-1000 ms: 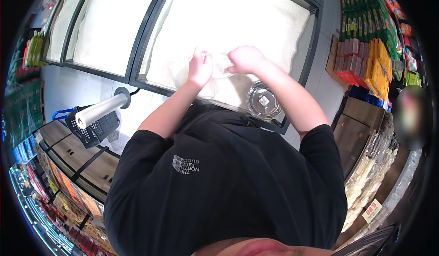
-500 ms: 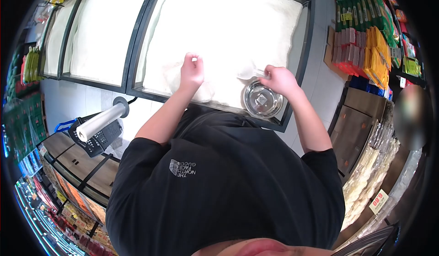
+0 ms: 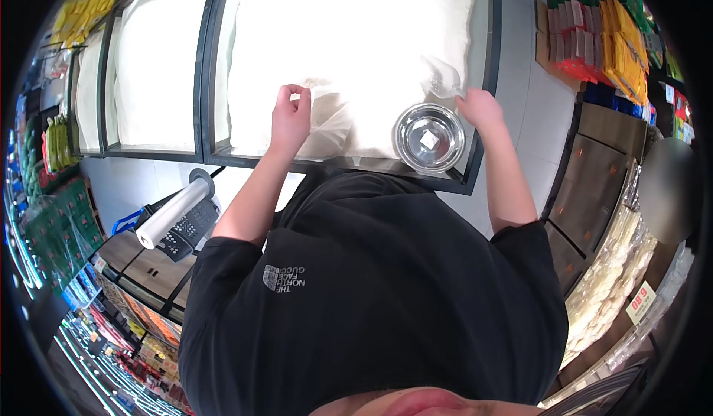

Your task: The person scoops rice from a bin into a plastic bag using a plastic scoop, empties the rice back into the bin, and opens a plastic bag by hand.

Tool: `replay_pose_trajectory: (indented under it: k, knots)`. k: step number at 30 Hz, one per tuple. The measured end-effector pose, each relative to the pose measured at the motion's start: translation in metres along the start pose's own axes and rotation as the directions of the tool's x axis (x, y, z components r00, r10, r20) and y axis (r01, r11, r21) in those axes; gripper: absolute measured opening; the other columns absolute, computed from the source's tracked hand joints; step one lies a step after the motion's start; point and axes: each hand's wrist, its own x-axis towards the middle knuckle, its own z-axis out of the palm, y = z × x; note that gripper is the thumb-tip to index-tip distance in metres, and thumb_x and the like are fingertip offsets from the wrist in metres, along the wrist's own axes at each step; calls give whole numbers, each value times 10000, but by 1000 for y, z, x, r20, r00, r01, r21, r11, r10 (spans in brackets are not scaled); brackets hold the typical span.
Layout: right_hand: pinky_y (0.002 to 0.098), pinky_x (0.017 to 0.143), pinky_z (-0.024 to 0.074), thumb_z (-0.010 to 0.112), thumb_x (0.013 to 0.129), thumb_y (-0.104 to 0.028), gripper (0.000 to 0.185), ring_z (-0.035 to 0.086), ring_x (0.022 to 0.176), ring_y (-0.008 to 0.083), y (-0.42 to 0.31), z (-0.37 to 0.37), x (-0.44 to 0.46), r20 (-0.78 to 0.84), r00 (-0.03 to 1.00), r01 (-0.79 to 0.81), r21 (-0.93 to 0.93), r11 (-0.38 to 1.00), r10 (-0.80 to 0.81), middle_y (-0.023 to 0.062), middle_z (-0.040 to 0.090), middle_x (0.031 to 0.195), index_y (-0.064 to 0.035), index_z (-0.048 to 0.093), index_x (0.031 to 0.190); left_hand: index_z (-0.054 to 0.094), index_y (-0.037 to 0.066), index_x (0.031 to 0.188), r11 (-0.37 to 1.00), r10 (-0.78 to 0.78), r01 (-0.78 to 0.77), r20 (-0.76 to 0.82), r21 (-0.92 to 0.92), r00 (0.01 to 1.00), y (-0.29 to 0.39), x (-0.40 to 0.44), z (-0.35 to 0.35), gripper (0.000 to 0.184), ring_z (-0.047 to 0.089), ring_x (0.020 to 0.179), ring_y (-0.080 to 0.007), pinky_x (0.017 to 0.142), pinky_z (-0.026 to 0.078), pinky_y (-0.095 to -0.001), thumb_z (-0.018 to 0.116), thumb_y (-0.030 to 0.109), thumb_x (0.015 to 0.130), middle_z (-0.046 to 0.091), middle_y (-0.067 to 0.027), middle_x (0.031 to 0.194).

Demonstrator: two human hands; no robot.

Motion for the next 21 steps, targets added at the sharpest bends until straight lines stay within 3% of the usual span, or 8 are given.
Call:
replay_pose_trajectory:
  k: [2,3,6,7,10,13,16,21]
  knots:
    - [474,914,555,575,942,-416,454,681,1065,372,-14,-1,7,19,999,26,-2,1000,-26,217,711,1108,-13,691,1117,547,45,1102,975,-22,6,72,222,997,13,-7,-4,365,509,519,-122,538,430,-315,677,358,967,553,-48,605]
    - [472,915,555,572,942,-407,448,681,1071,369,-21,-2,11,36,999,33,10,999,-34,219,710,1118,-15,694,1121,545,48,1203,920,-17,-33,124,390,992,16,-9,-7,604,568,555,-173,593,480,-333,754,506,869,578,-65,625]
    - [466,923,555,560,943,-377,430,681,1084,362,-42,-1,26,86,994,62,39,997,-65,219,705,1148,-20,700,1138,507,50,1305,689,-16,-188,274,700,962,30,-23,-8,798,680,704,-242,679,539,-361,782,597,794,664,-87,719]
    - [463,928,554,554,944,-366,425,681,1086,361,-47,2,32,103,992,74,42,996,-78,215,704,1159,-22,701,1146,449,65,1403,598,-38,-242,329,764,944,30,-23,-9,963,722,889,-297,774,567,-394,814,632,715,723,-115,848]
    - [453,940,551,539,948,-334,410,680,1092,356,-64,4,48,139,980,135,47,990,-141,200,702,1182,-24,706,1157,511,66,1336,399,-67,-319,374,860,925,32,-31,-6,813,725,945,-302,801,570,-410,812,548,754,740,-134,926]
    - [441,946,549,539,943,-298,384,678,1103,346,-68,3,52,143,977,154,27,988,-157,183,703,1193,-31,712,1158,617,73,1175,255,-167,-368,416,894,894,19,-24,-5,512,721,938,-304,809,568,-420,741,449,849,742,-131,943]
    - [435,938,552,551,938,-278,358,678,1110,330,-62,-17,42,104,987,131,-38,991,-126,171,708,1183,-42,720,1148,663,72,1003,325,-17,-443,474,835,880,6,-25,-12,301,710,921,-331,799,559,-445,637,364,936,735,-140,935]
    - [448,916,559,574,954,-300,338,686,1077,344,-25,-62,3,61,995,82,-94,992,-76,168,716,1143,-49,717,1130,667,81,966,409,-29,-374,421,832,906,7,-24,-10,259,688,890,-375,779,537,-488,562,317,979,716,-168,890]
